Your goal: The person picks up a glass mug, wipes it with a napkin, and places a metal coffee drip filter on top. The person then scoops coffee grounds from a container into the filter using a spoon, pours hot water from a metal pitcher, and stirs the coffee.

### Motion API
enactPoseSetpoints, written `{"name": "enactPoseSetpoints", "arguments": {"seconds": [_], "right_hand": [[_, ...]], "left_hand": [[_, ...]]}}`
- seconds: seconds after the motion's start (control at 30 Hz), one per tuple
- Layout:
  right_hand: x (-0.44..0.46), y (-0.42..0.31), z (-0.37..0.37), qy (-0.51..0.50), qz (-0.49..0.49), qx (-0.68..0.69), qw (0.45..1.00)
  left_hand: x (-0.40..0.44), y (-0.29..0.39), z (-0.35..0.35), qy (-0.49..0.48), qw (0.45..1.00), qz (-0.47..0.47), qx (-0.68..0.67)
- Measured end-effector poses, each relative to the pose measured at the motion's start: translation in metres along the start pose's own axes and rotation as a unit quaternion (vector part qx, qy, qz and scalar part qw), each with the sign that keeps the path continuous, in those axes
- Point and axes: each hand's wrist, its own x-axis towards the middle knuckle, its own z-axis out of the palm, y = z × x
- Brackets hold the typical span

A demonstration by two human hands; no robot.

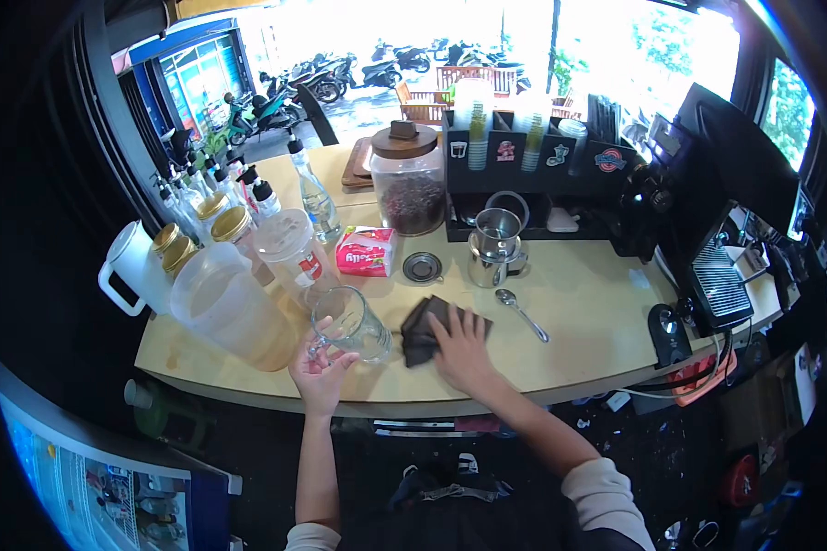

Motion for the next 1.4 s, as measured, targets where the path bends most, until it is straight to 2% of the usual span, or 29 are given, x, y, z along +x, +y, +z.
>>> {"name": "enactPoseSetpoints", "arguments": {"seconds": [0.07, 0.13, 0.17, 0.27, 0.33, 0.37, 0.4, 0.5, 0.53, 0.6, 0.63, 0.7, 0.8, 0.83, 0.9, 0.93, 1.0, 1.03, 1.07, 1.1, 1.13, 1.2, 1.23, 1.3, 1.33, 1.4], "right_hand": [[0.018, -0.025, 0.002, -0.033, 0.002, 0.037, 0.999], [0.020, -0.042, 0.003, -0.099, -0.123, 0.019, 0.987], [0.008, -0.046, 0.007, -0.096, -0.174, 0.019, 0.980], [-0.016, -0.029, -0.005, -0.073, -0.219, 0.059, 0.971], [-0.008, 0.004, -0.002, -0.086, -0.110, -0.010, 0.990], [0.002, 0.026, -0.002, -0.067, -0.052, -0.009, 0.996], [0.008, 0.043, 0.002, -0.003, 0.011, -0.022, 1.000], [0.020, 0.039, 0.002, 0.015, 0.088, -0.018, 0.996], [0.015, 0.039, 0.000, 0.018, 0.093, -0.022, 0.995], [-0.002, 0.036, -0.007, -0.002, 0.014, -0.003, 1.000], [-0.014, 0.037, -0.012, 0.002, 0.019, -0.007, 1.000], [-0.040, 0.046, -0.025, 0.002, -0.040, 0.087, 0.995], [-0.070, 0.066, -0.048, 0.043, -0.059, 0.109, 0.991], [-0.073, 0.075, -0.060, 0.044, -0.058, 0.106, 0.992], [-0.072, 0.090, -0.090, -0.043, 0.093, 0.324, 0.940], [-0.074, 0.096, -0.101, -0.040, 0.094, 0.323, 0.941], [-0.076, 0.109, -0.121, 0.118, 0.100, 0.298, 0.942], [-0.078, 0.115, -0.132, 0.137, 0.139, 0.269, 0.943], [-0.080, 0.127, -0.135, 0.178, 0.128, 0.215, 0.952], [-0.082, 0.139, -0.136, 0.216, 0.118, 0.160, 0.956], [-0.084, 0.150, -0.137, 0.216, 0.118, 0.160, 0.956], [-0.086, 0.168, -0.136, 0.141, 0.183, 0.027, 0.973], [-0.085, 0.174, -0.132, 0.142, 0.183, 0.029, 0.972], [-0.078, 0.176, -0.130, -0.046, 0.227, -0.123, 0.965], [-0.072, 0.177, -0.131, -0.045, 0.227, -0.123, 0.965], [-0.042, 0.159, -0.151, -0.205, 0.237, -0.175, 0.933]], "left_hand": [[-0.003, 0.003, -0.007, 0.007, 1.000, -0.003, 0.012], [-0.003, 0.007, -0.010, 0.018, 1.000, 0.004, 0.013], [-0.003, 0.007, -0.011, 0.017, 1.000, 0.005, 0.011], [0.000, 0.005, -0.013, 0.008, 1.000, 0.003, 0.008], [0.002, 0.004, -0.011, -0.019, 0.999, 0.006, 0.029], [0.002, 0.003, -0.009, -0.022, 0.999, 0.004, 0.029], [0.004, -0.001, -0.006, -0.038, 0.999, 0.001, 0.028], [0.010, -0.006, 0.015, -0.073, 0.997, -0.019, 0.012], [0.013, -0.008, 0.022, -0.084, 0.996, -0.040, 0.001], [0.020, -0.017, 0.036, -0.108, 0.993, -0.051, 0.002], [0.024, -0.023, 0.042, -0.127, 0.990, -0.065, 0.008], [0.032, -0.040, 0.053, -0.153, 0.986, -0.058, -0.008], [0.042, -0.057, 0.069, -0.195, 0.979, -0.058, -0.024], [0.043, -0.061, 0.074, -0.212, 0.975, -0.066, -0.026], [0.044, -0.064, 0.083, -0.225, 0.972, -0.068, -0.003], [0.045, -0.065, 0.087, -0.237, 0.969, -0.069, 0.023], [0.044, -0.059, 0.096, -0.239, 0.966, -0.096, -0.005], [0.044, -0.057, 0.098, -0.238, 0.962, -0.126, -0.031], [0.045, -0.059, 0.099, -0.239, 0.963, -0.125, -0.031], [0.046, -0.062, 0.100, -0.246, 0.964, -0.099, -0.027], [0.047, -0.066, 0.100, -0.253, 0.964, -0.074, -0.024], [0.044, -0.065, 0.102, -0.244, 0.966, -0.082, -0.037], [0.043, -0.065, 0.103, -0.235, 0.967, -0.089, -0.051], [0.042, -0.066, 0.101, -0.237, 0.969, -0.067, -0.019], [0.041, -0.067, 0.100, -0.238, 0.970, -0.047, 0.012], [0.039, -0.064, 0.100, -0.236, 0.968, -0.079, -0.012]]}}
